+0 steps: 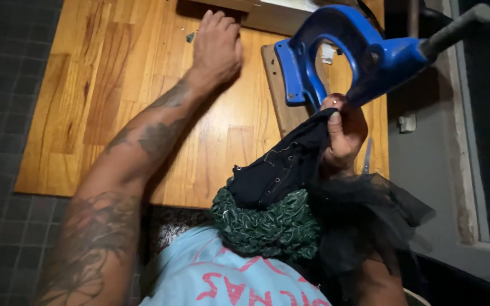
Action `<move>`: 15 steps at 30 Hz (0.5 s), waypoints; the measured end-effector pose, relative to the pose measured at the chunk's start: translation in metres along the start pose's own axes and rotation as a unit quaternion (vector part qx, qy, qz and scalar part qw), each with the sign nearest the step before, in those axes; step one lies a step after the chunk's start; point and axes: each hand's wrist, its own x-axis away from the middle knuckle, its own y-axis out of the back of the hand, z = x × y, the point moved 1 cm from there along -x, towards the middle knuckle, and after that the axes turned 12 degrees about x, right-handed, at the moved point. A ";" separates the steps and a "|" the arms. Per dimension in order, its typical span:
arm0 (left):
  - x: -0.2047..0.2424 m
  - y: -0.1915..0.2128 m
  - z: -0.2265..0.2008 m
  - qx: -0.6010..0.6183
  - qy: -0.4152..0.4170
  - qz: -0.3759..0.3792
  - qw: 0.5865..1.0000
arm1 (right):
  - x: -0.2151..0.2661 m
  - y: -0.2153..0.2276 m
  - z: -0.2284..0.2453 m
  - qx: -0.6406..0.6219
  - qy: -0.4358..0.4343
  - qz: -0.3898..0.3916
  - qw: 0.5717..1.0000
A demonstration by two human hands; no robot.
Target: Assembling a garment by attaching hardware with a hand press and trimming fabric with scissors
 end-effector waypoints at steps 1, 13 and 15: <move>-0.004 -0.003 -0.004 -0.052 0.029 0.011 0.998 | 0.001 -0.001 -0.006 -0.043 -0.001 -0.008 0.999; -0.006 -0.014 0.059 -0.133 0.112 0.019 0.985 | -0.001 0.000 -0.007 -0.060 -0.014 0.008 0.998; 0.002 -0.004 0.071 -0.140 0.100 0.011 0.985 | -0.001 0.000 -0.005 -0.040 -0.007 0.011 0.999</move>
